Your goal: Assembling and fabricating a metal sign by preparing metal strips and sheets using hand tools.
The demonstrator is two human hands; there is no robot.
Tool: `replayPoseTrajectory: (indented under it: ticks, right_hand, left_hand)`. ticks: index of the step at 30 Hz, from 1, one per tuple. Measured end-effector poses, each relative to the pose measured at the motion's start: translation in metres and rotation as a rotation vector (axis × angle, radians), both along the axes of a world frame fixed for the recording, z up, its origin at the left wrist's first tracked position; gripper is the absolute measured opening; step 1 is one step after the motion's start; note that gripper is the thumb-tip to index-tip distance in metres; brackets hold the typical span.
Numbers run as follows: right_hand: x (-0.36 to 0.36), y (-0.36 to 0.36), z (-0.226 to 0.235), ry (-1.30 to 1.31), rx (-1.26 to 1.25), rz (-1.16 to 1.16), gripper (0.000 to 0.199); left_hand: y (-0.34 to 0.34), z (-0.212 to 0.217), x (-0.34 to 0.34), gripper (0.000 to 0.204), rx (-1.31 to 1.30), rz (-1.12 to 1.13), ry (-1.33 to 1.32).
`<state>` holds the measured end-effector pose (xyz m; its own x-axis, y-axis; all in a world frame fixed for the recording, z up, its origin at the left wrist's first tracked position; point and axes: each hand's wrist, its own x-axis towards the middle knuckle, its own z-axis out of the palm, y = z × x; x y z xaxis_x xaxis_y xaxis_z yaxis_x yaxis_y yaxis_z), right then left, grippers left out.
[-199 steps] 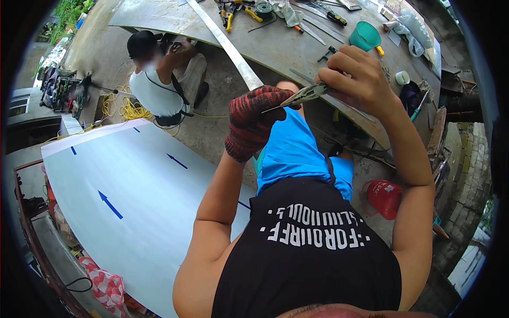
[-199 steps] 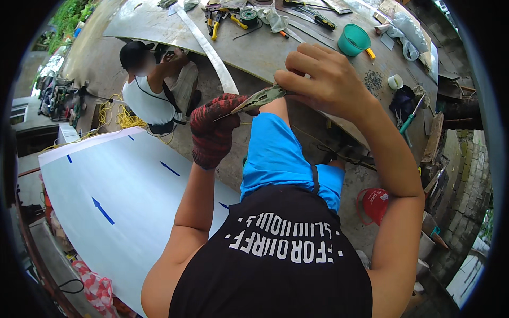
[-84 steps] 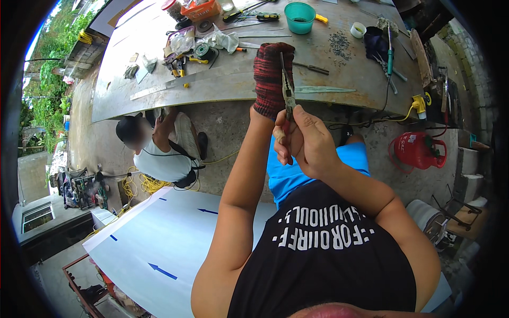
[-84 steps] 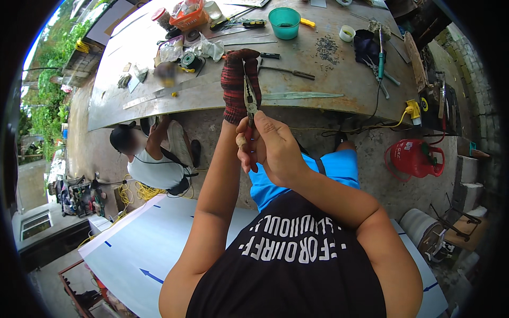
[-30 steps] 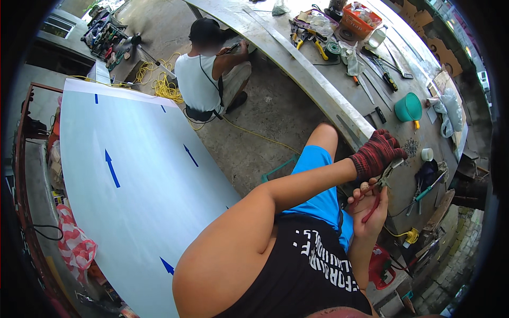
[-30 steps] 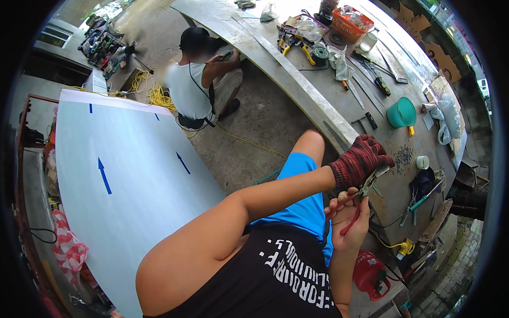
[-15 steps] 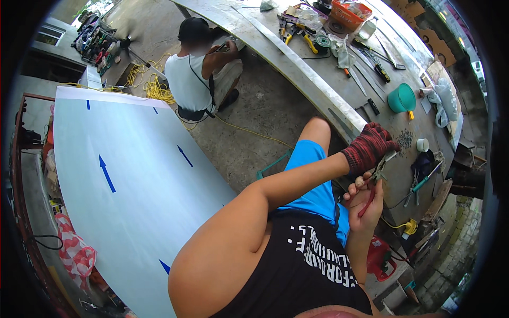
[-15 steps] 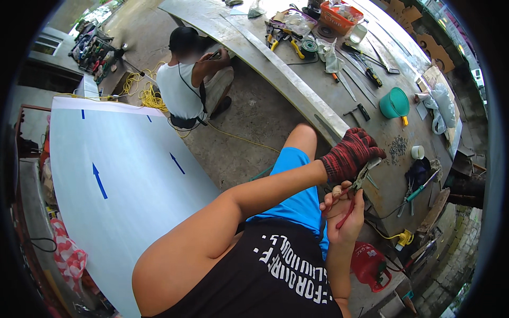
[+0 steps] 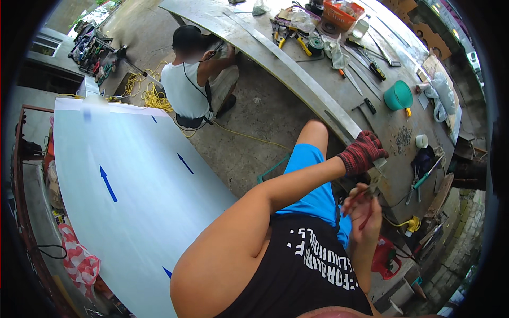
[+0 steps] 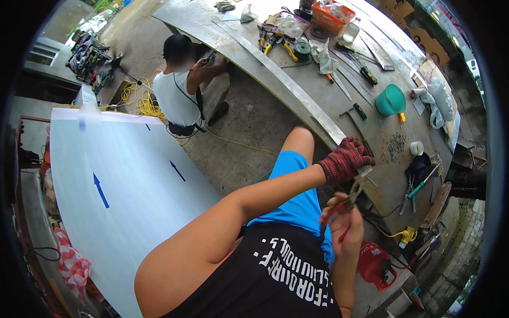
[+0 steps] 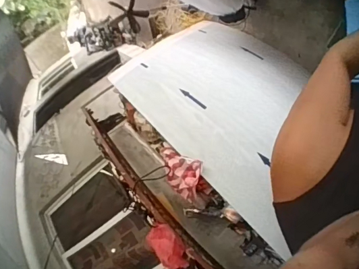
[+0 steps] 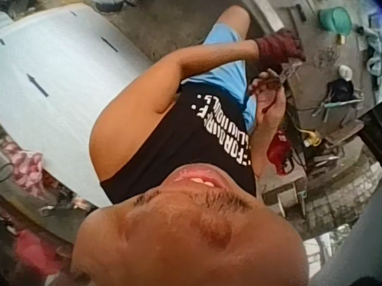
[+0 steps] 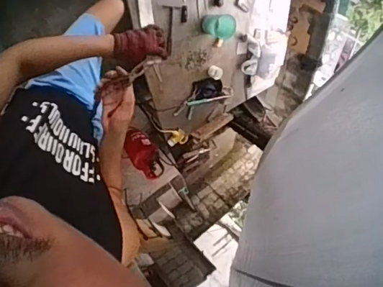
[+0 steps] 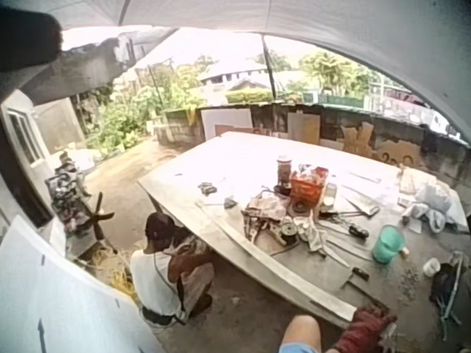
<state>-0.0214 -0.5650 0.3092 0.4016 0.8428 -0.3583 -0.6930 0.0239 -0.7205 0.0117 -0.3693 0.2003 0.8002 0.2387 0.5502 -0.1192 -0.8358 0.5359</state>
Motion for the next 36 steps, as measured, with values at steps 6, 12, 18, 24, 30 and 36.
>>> replayPoseTrajectory:
  ticks: [6,12,18,24,30,36]
  right_hand:
    - [0.085,-0.003,-0.02,-0.836,-0.395,-0.266,0.043]
    - [0.159,0.017,-0.082,-1.57,-0.692,-0.188,0.032]
    - [0.217,0.08,-0.154,-1.807,-0.783,-0.195,0.035]
    - [0.257,0.128,-0.217,-1.751,-1.039,-0.157,0.04]
    - [0.283,0.147,-0.236,-1.727,-1.085,-0.156,0.045]
    - [0.268,0.169,-0.165,-1.749,-0.696,-0.377,0.044]
  left_hand:
    - [-0.018,-0.046,0.007,0.048,0.097,-0.07,0.204]
    - [-0.024,-0.078,0.012,0.048,0.08,-0.094,0.338]
    - [-0.022,-0.094,0.016,0.043,0.166,-0.064,0.381]
    - [-0.014,-0.106,0.013,0.04,0.179,-0.016,0.483]
    - [-0.001,-0.113,0.006,0.043,0.101,0.012,0.471]
    - [0.007,-0.119,0.026,0.046,0.111,0.001,0.492]
